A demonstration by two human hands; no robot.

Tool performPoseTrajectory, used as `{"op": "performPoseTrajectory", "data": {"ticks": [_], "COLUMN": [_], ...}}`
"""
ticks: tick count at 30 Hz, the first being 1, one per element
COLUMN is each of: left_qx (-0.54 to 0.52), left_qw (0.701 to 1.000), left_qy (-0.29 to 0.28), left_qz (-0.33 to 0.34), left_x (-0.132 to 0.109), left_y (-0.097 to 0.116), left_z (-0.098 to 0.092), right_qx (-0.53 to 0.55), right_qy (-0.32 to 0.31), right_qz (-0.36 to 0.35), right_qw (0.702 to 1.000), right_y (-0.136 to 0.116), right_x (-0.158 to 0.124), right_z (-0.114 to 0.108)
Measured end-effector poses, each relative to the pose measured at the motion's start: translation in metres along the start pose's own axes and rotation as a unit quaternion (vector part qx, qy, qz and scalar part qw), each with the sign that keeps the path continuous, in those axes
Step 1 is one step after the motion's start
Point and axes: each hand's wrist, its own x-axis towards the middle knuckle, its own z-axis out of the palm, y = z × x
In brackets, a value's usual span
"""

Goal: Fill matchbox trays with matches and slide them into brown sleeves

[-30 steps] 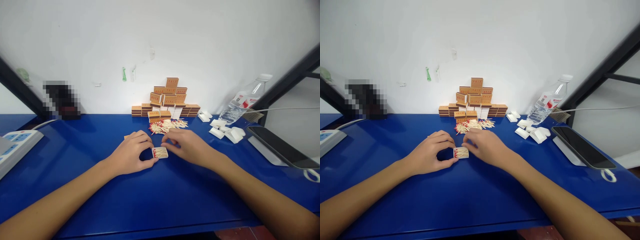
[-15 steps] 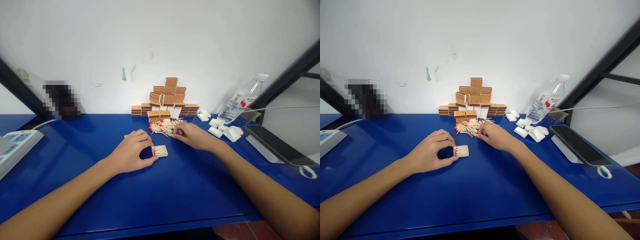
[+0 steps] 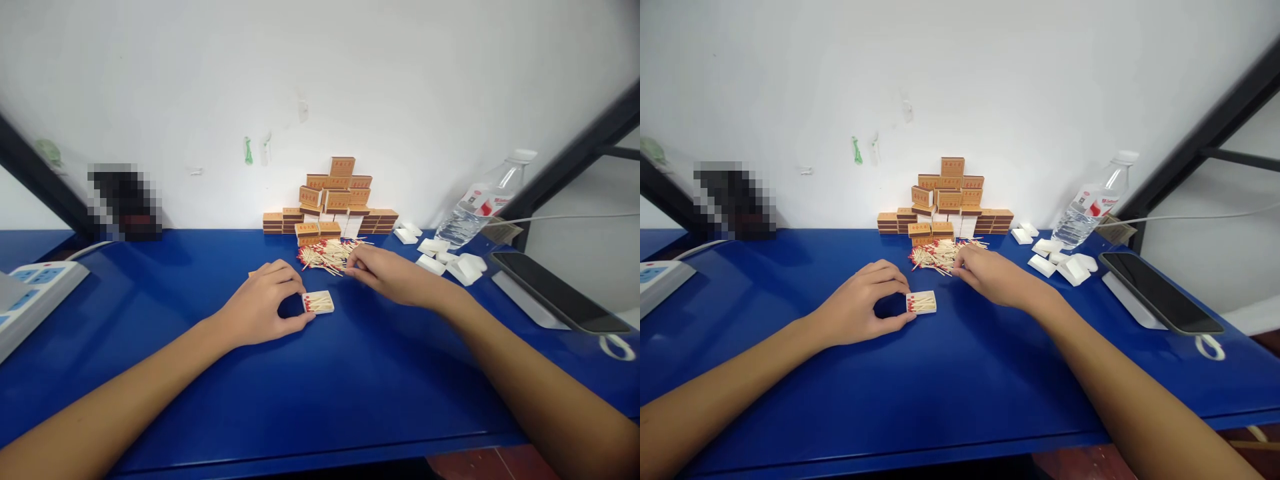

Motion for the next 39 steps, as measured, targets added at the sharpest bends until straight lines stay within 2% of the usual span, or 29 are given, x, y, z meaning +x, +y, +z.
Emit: {"op": "performPoseTrajectory", "data": {"ticks": [5,9,13,19,33,39], "left_qx": [-0.002,0.003,0.003,0.001,0.003,0.007], "left_qw": [1.0,1.0,1.0,1.0,1.0,1.0], "left_qy": [-0.004,-0.005,-0.004,-0.004,-0.002,-0.003], "left_qz": [-0.005,-0.003,0.002,-0.002,0.001,0.003], "left_x": [0.0,0.001,0.001,0.0,0.001,0.001], "left_y": [0.001,0.002,0.001,0.001,0.002,0.002], "left_z": [0.001,0.001,0.001,0.0,-0.001,0.0], "right_qx": [0.051,0.024,-0.016,-0.01,0.015,0.026], "right_qy": [-0.03,-0.05,-0.04,-0.006,-0.039,-0.047], "right_qz": [-0.051,-0.059,-0.071,-0.079,-0.065,-0.085], "right_qw": [0.997,0.997,0.997,0.997,0.997,0.995], "right_y": [-0.033,-0.048,-0.048,-0.046,-0.05,-0.05], "right_x": [-0.007,-0.008,-0.007,-0.009,-0.012,-0.012], "right_z": [0.005,0.018,0.023,0.016,0.014,0.013]}}
